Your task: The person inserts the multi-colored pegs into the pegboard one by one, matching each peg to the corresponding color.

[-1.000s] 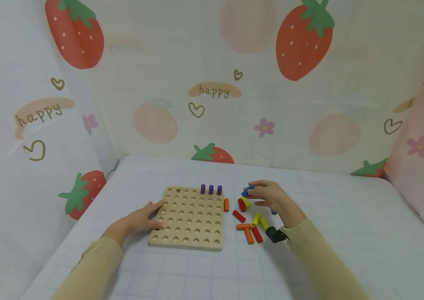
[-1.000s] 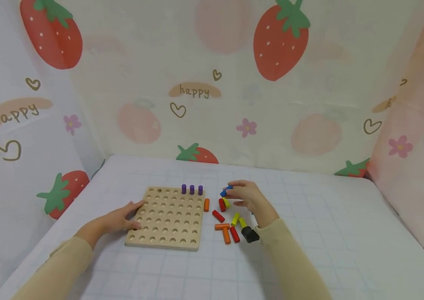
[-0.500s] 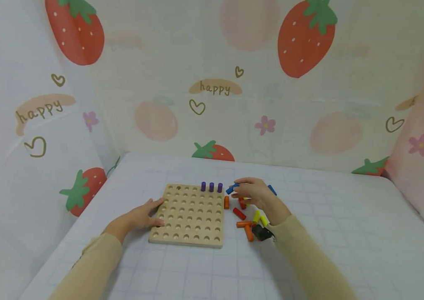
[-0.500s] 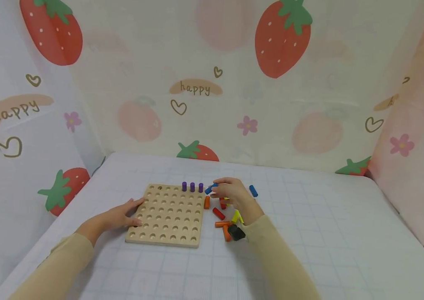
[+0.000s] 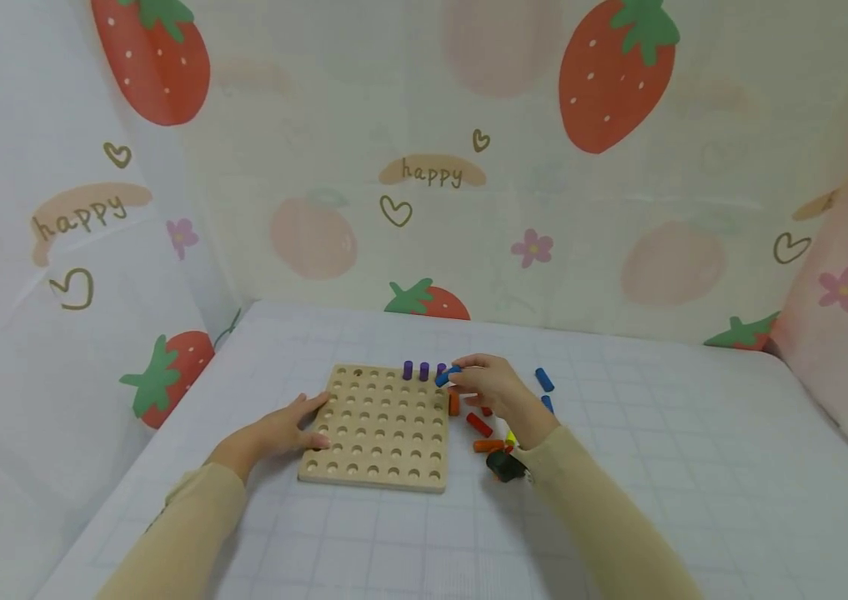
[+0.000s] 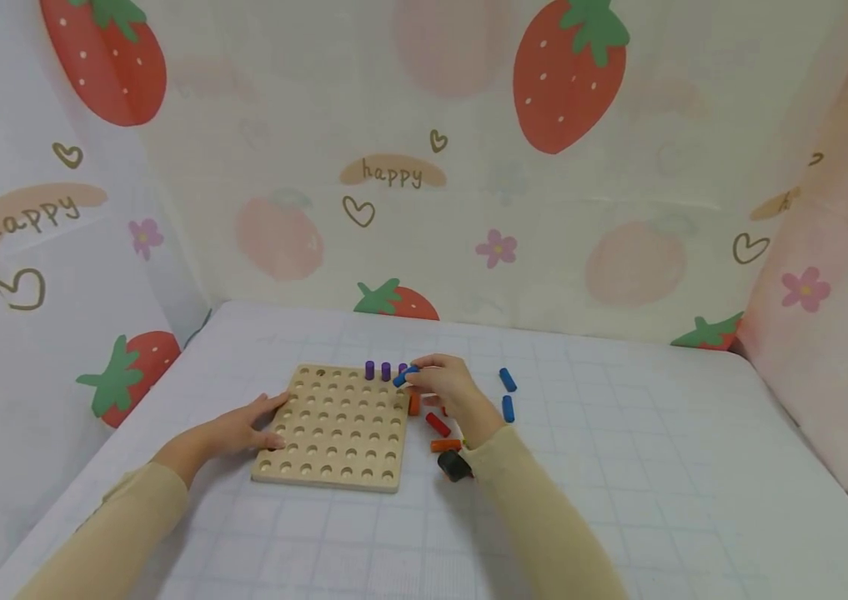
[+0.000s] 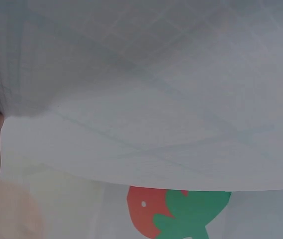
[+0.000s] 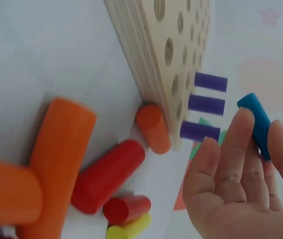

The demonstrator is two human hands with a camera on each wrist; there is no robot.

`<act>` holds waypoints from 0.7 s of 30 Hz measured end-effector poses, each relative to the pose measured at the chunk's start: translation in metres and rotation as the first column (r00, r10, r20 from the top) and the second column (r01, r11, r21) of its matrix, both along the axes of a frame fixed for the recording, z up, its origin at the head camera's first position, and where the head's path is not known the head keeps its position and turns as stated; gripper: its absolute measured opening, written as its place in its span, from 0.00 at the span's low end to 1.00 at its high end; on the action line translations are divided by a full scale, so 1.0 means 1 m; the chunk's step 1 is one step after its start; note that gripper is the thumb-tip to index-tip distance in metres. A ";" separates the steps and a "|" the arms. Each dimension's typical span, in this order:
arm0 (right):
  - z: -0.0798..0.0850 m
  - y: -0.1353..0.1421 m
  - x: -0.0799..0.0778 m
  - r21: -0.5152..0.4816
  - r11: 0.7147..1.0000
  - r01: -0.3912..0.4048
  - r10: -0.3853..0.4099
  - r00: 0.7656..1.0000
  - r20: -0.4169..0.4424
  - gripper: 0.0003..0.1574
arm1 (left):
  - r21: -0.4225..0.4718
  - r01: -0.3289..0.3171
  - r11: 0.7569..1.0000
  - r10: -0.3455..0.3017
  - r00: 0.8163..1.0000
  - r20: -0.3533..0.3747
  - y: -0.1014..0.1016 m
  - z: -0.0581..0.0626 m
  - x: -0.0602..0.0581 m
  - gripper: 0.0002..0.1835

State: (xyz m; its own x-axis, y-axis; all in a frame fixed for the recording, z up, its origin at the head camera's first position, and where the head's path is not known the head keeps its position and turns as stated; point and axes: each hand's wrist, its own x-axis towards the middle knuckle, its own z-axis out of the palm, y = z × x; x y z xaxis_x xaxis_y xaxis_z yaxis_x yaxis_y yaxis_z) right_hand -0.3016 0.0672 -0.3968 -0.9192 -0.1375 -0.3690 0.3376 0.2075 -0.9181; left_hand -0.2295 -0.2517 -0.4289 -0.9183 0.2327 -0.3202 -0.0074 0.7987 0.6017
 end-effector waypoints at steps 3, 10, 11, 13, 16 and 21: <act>0.000 -0.004 0.001 -0.047 0.998 0.032 -0.033 0.999 0.000 0.17 | -0.002 0.016 1.000 -0.016 1.000 -0.013 0.001 0.001 0.000 0.51; -0.004 -0.018 0.004 -0.068 0.994 0.081 -0.080 0.997 0.014 0.17 | -0.005 0.025 1.000 -0.025 0.999 -0.026 0.001 0.001 0.000 0.51; -0.005 -0.020 0.004 -0.064 0.994 0.086 -0.086 0.996 0.011 0.18 | -0.005 0.025 1.000 -0.025 0.999 -0.026 0.001 0.001 0.000 0.51; -0.008 -0.024 0.004 -0.047 0.994 0.100 -0.100 0.995 0.001 0.18 | -0.001 0.025 1.000 -0.025 0.999 -0.026 0.001 0.000 0.000 0.51; -0.013 -0.029 0.002 -0.037 0.993 0.111 -0.112 0.993 -0.024 0.17 | 0.001 0.026 1.000 -0.026 0.999 -0.028 0.001 -0.001 0.000 0.51; -0.013 -0.037 0.001 -0.015 0.993 0.115 -0.115 0.993 -0.033 0.16 | 0.003 0.024 1.000 -0.023 0.999 -0.031 0.000 0.000 0.000 0.52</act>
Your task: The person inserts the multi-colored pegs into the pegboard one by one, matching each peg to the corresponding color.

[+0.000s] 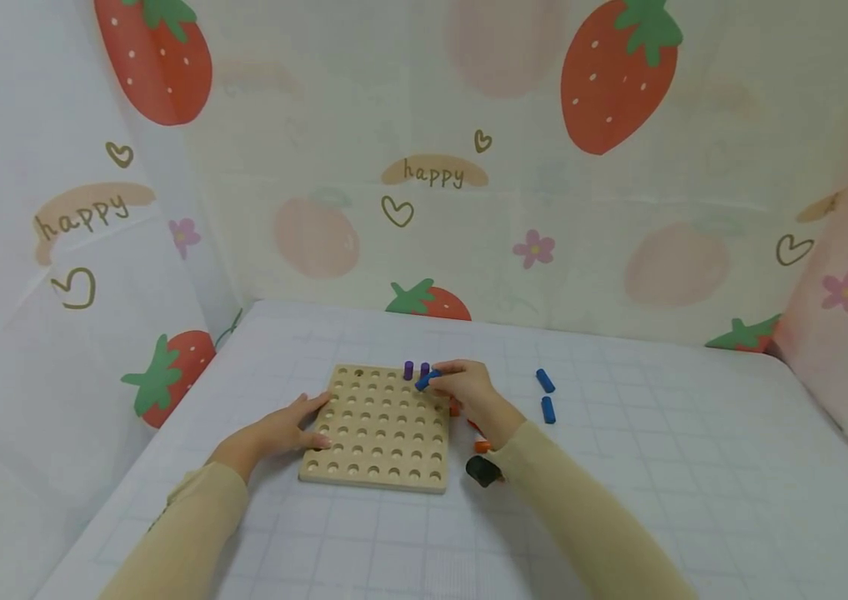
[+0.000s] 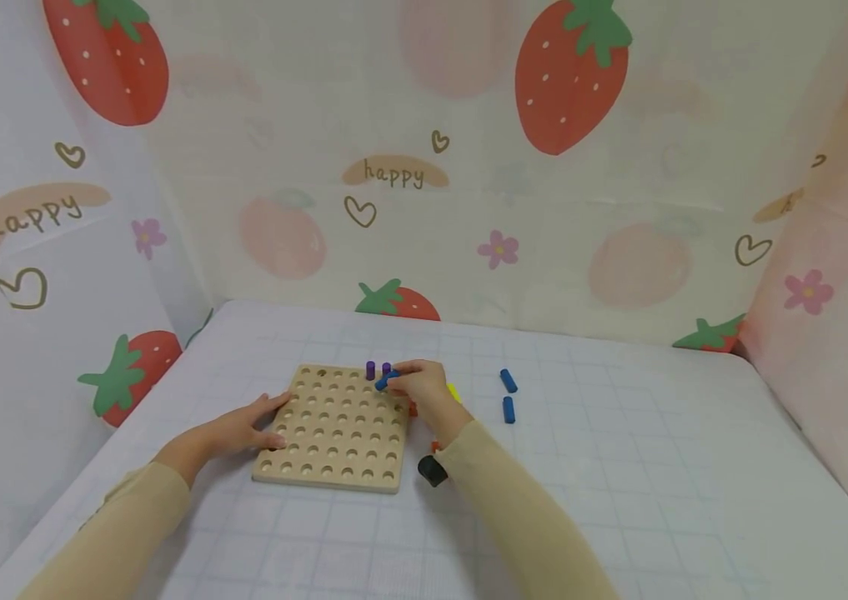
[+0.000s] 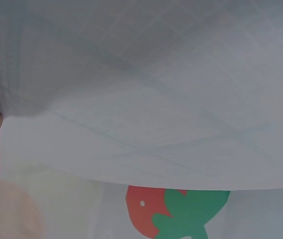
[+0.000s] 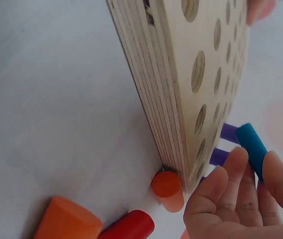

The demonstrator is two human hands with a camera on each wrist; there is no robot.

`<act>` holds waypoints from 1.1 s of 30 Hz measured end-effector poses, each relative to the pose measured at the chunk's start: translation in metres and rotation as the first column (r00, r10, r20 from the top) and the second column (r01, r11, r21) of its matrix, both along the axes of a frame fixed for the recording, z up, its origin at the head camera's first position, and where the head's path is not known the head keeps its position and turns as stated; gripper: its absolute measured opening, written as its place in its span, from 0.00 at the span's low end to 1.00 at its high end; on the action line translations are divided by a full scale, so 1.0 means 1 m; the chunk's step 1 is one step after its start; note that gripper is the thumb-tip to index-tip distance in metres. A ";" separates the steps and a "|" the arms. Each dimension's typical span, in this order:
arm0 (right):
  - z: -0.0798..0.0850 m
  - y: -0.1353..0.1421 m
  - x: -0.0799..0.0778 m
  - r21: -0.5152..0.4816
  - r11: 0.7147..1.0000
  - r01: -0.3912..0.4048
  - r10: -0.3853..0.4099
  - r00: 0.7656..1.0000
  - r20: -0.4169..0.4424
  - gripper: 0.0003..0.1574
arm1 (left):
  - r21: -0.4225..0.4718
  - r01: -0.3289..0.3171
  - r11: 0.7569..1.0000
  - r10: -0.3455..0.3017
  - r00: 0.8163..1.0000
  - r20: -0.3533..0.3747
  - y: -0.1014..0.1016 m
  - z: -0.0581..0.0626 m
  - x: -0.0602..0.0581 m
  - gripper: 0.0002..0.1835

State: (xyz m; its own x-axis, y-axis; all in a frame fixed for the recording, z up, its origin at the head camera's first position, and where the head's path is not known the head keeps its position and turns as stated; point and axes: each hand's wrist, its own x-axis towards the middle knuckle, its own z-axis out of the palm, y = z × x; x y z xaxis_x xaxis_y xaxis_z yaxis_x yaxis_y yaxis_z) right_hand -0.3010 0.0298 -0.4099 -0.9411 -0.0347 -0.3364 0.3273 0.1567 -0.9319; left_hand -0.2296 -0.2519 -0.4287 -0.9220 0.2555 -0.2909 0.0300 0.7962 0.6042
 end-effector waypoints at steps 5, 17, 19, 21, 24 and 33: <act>0.004 -0.007 0.002 0.056 0.998 -0.006 0.005 1.000 0.011 0.16 | 0.005 0.001 1.000 -0.001 1.000 0.003 0.000 0.000 -0.001 0.52; 0.004 -0.020 -0.001 0.115 0.993 -0.026 0.028 0.999 -0.021 0.16 | -0.001 0.000 1.000 0.000 1.000 0.001 0.000 0.000 0.000 0.51; 0.005 -0.022 -0.002 0.121 0.992 -0.026 0.030 0.999 -0.028 0.16 | -0.002 -0.002 1.000 0.002 1.000 0.004 0.000 0.001 0.000 0.51; 0.006 -0.024 -0.002 0.117 0.993 -0.030 0.036 0.998 -0.049 0.16 | 0.002 -0.002 1.000 0.002 1.000 0.007 0.000 0.001 0.000 0.51; 0.005 -0.027 -0.002 0.140 0.989 -0.040 0.050 0.997 -0.065 0.16 | 0.004 -0.002 1.000 0.002 1.000 0.007 0.000 0.001 0.000 0.51; 0.002 -0.029 -0.001 0.170 0.983 -0.072 0.081 0.996 -0.046 0.20 | 0.005 -0.010 1.000 0.010 1.000 0.015 0.000 -0.001 0.000 0.52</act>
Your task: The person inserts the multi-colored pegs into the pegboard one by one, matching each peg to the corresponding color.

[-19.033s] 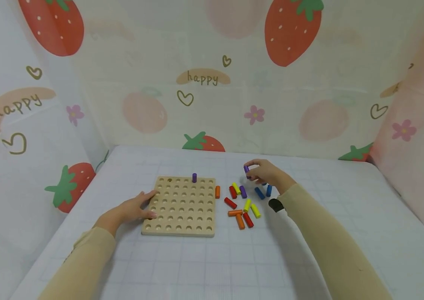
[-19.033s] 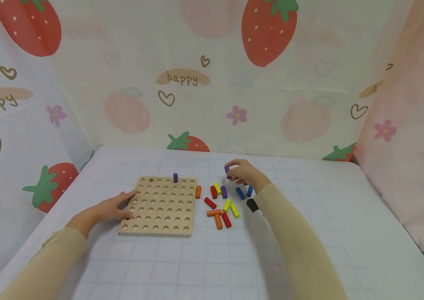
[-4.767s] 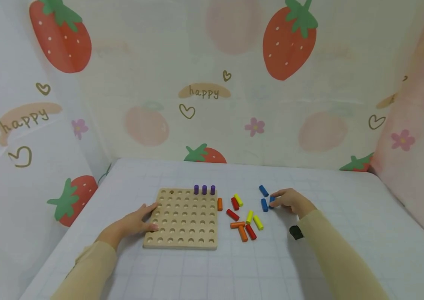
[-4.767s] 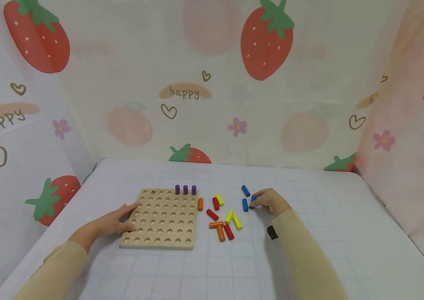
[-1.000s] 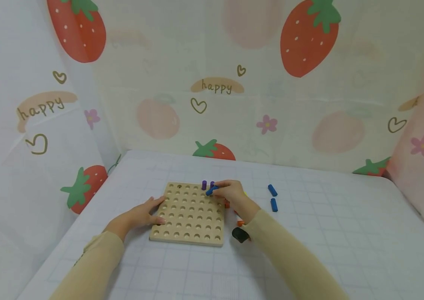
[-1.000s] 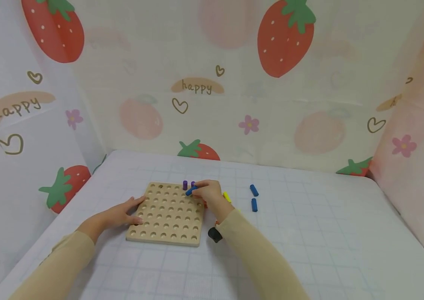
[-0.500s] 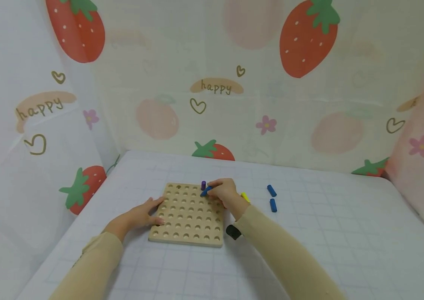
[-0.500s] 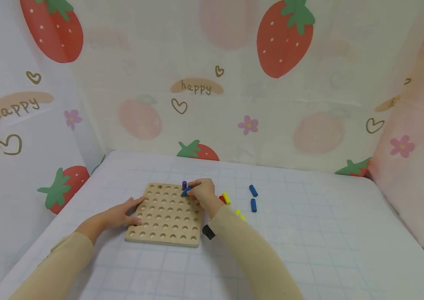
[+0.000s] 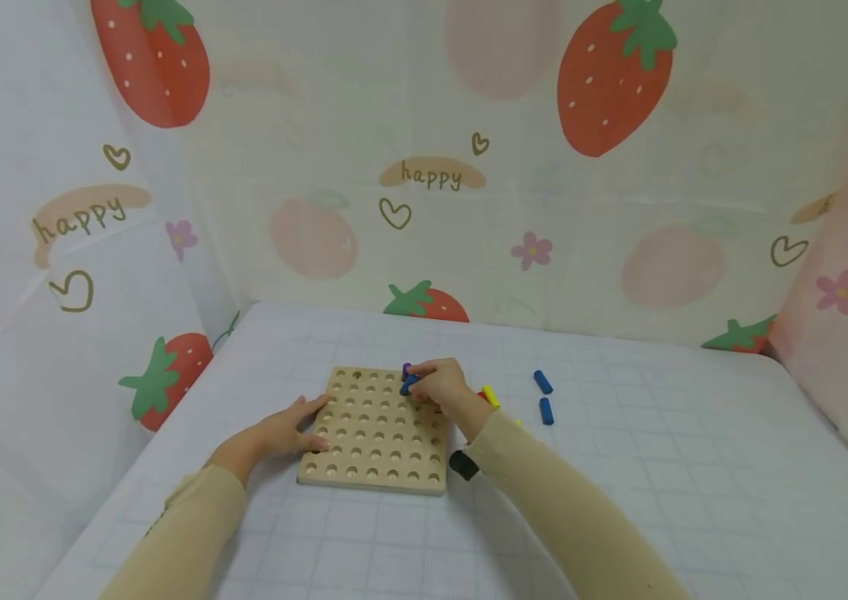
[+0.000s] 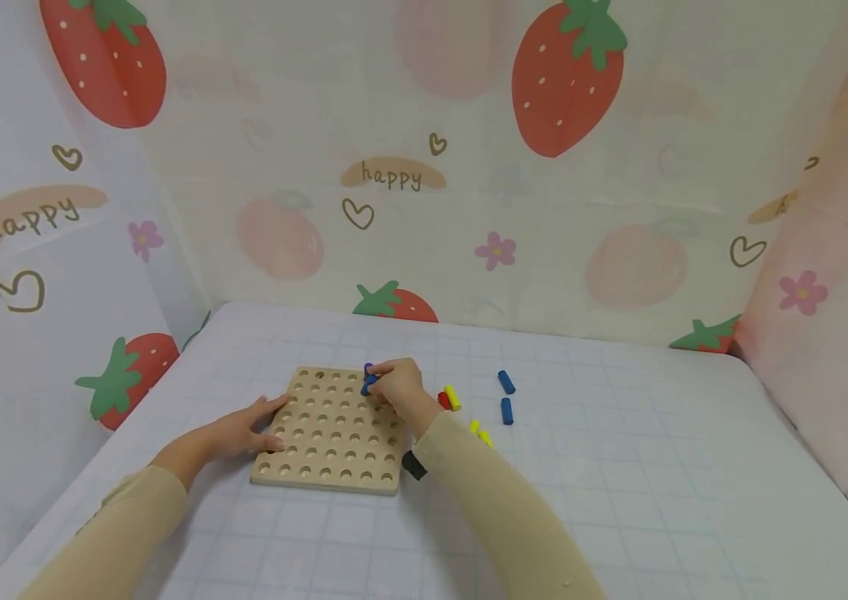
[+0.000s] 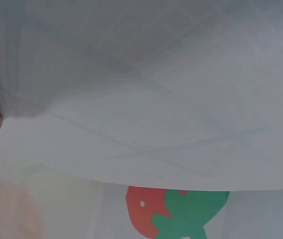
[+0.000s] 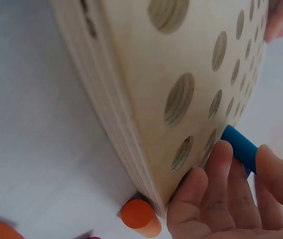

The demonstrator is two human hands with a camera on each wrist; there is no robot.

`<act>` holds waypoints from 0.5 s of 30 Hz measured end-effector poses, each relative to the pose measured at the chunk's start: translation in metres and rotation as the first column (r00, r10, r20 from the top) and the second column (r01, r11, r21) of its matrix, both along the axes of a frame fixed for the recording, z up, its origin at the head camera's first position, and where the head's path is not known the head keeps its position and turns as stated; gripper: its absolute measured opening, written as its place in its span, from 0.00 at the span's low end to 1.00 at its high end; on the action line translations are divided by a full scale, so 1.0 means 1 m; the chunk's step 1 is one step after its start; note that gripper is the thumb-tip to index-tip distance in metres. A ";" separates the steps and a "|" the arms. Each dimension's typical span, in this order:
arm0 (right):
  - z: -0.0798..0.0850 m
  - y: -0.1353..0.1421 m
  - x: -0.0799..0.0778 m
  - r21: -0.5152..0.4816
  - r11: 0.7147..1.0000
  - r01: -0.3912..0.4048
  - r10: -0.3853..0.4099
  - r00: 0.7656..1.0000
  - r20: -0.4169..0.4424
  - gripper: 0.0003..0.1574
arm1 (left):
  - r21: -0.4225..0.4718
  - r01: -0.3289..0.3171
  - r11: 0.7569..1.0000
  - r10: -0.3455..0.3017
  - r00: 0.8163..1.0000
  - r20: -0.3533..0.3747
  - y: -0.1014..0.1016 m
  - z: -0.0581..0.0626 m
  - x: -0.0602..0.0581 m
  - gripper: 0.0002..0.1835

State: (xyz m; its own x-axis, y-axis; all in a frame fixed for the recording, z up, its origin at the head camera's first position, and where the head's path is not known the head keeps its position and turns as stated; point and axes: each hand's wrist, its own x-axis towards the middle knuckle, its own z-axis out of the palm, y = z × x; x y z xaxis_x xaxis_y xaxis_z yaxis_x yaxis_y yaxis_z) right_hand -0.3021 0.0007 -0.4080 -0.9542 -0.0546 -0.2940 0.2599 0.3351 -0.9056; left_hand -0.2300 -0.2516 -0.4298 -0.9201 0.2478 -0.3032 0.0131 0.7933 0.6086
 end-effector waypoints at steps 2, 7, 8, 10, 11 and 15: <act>0.001 0.000 0.001 0.002 1.000 -0.005 0.005 1.000 0.003 0.20 | -0.003 -0.001 1.000 0.001 1.000 -0.002 0.000 0.001 0.000 0.52; 0.000 -0.001 0.003 -0.006 1.000 -0.007 0.007 1.000 0.008 0.17 | -0.006 -0.002 1.000 0.002 1.000 -0.007 0.000 0.002 0.000 0.51; 0.000 -0.002 0.003 -0.007 1.000 -0.012 0.012 1.000 0.004 0.16 | -0.008 -0.002 1.000 0.002 1.000 -0.007 -0.001 0.002 0.000 0.51; 0.001 -0.002 0.003 -0.009 1.000 -0.024 0.024 1.000 -0.002 0.18 | -0.006 -0.009 1.000 0.009 1.000 -0.002 -0.001 0.001 0.000 0.51; 0.001 -0.003 0.004 -0.009 1.000 -0.029 0.029 1.000 -0.004 0.18 | -0.004 -0.012 1.000 0.012 1.000 0.001 0.000 0.000 0.000 0.51; 0.002 0.000 0.006 -0.002 0.999 -0.036 0.036 0.999 0.004 0.21 | 0.001 -0.016 1.000 0.016 1.000 0.002 0.000 -0.002 0.000 0.51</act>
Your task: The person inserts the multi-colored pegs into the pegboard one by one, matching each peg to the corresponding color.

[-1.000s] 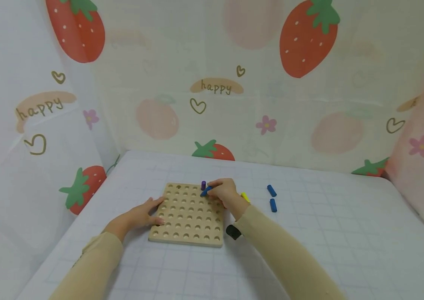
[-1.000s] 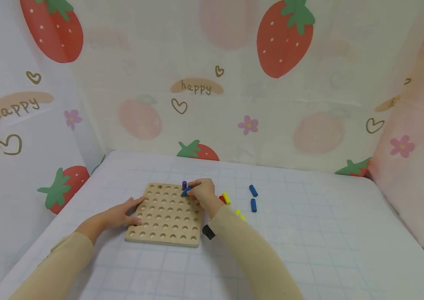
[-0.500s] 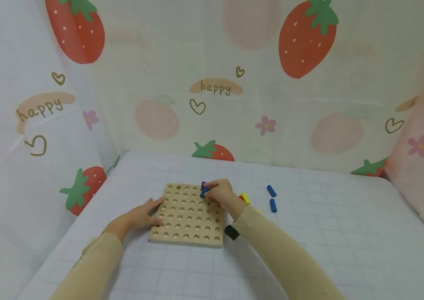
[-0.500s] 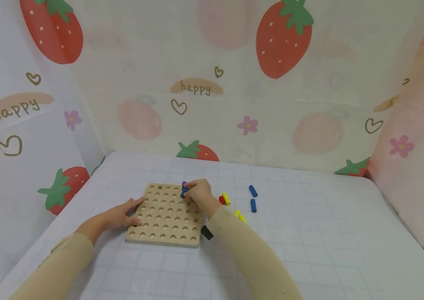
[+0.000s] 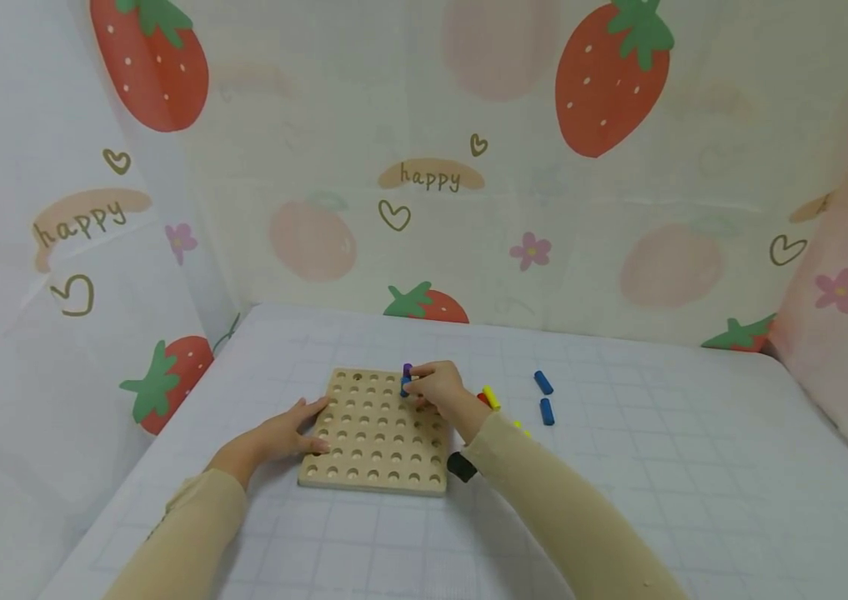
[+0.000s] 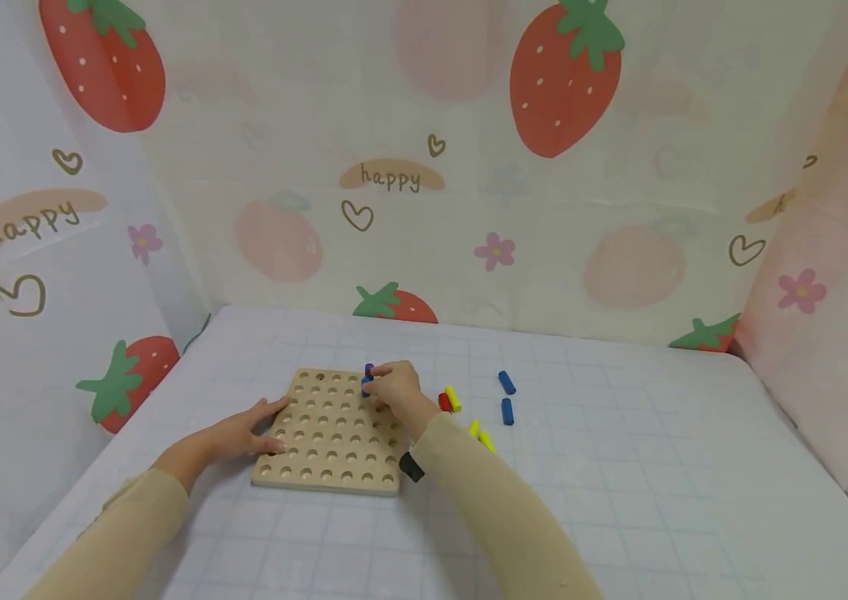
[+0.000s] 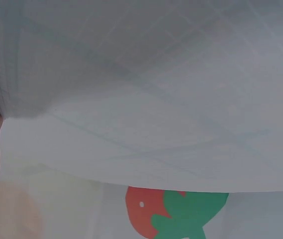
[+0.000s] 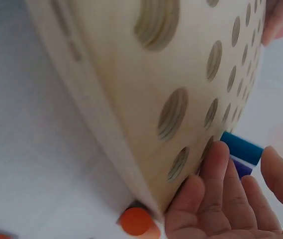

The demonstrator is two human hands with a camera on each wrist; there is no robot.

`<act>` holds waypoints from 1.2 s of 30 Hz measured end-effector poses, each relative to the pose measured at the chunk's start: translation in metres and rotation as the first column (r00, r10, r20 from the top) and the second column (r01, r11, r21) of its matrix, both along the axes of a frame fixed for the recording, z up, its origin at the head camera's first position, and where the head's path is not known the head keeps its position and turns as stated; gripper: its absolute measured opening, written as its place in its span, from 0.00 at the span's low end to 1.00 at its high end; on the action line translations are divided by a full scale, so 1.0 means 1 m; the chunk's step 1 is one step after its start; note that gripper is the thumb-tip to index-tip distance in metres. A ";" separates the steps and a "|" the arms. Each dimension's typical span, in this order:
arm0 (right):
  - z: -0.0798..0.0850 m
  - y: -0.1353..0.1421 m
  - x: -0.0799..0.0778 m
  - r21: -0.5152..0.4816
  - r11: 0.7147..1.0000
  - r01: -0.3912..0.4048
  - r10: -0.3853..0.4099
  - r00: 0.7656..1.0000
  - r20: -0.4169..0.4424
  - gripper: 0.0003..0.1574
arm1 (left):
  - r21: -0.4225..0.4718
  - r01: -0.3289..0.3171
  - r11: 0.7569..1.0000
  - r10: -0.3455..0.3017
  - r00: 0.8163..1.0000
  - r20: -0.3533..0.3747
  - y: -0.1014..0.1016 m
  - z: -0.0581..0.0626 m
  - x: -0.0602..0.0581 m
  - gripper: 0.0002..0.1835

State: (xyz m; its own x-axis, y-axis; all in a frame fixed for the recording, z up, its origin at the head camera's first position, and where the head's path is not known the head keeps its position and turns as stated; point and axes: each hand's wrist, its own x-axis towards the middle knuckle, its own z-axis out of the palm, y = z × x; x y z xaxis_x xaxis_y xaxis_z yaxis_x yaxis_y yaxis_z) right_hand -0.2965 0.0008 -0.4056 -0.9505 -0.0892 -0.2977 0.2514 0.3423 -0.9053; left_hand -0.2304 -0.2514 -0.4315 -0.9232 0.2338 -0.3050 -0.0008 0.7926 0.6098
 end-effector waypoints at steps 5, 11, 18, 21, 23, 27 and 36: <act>0.003 0.012 0.001 0.019 1.000 0.014 -0.014 0.999 0.035 0.18 | -0.002 0.002 1.000 -0.002 1.000 0.000 0.002 0.000 0.000 0.51; 0.012 0.032 -0.002 -0.001 1.000 0.006 -0.006 1.000 0.010 0.19 | -0.014 -0.001 1.000 0.001 1.000 0.001 0.002 0.002 -0.001 0.52; 0.016 0.066 -0.005 -0.004 1.000 -0.007 0.007 0.999 -0.045 0.24 | -0.019 -0.003 1.000 0.003 1.000 0.003 0.002 0.004 -0.001 0.51; 0.017 0.082 -0.004 0.019 1.000 -0.006 0.007 0.999 -0.048 0.26 | -0.024 0.004 1.000 -0.004 1.000 -0.002 0.002 0.004 0.000 0.52; 0.019 0.092 -0.003 0.042 0.999 0.001 0.001 0.999 -0.043 0.26 | -0.020 0.003 1.000 -0.003 1.000 0.001 0.002 0.003 0.000 0.52; 0.023 0.111 0.000 0.069 0.998 0.012 -0.008 0.999 -0.047 0.27 | -0.014 0.001 1.000 -0.001 1.000 0.006 0.002 0.001 0.000 0.53; 0.024 0.135 0.001 0.110 0.994 -0.004 0.008 0.999 -0.040 0.31 | -0.013 0.000 1.000 0.000 1.000 0.002 0.002 0.002 0.002 0.52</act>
State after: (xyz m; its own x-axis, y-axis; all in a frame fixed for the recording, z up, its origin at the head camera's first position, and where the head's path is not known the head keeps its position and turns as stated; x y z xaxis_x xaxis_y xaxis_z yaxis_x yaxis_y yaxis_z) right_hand -0.2954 0.1361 -0.3814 -0.9614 -0.0641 -0.2675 0.2131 0.4413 -0.8717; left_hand -0.2286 -0.2499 -0.4296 -0.9227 0.2294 -0.3097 -0.0021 0.8006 0.5992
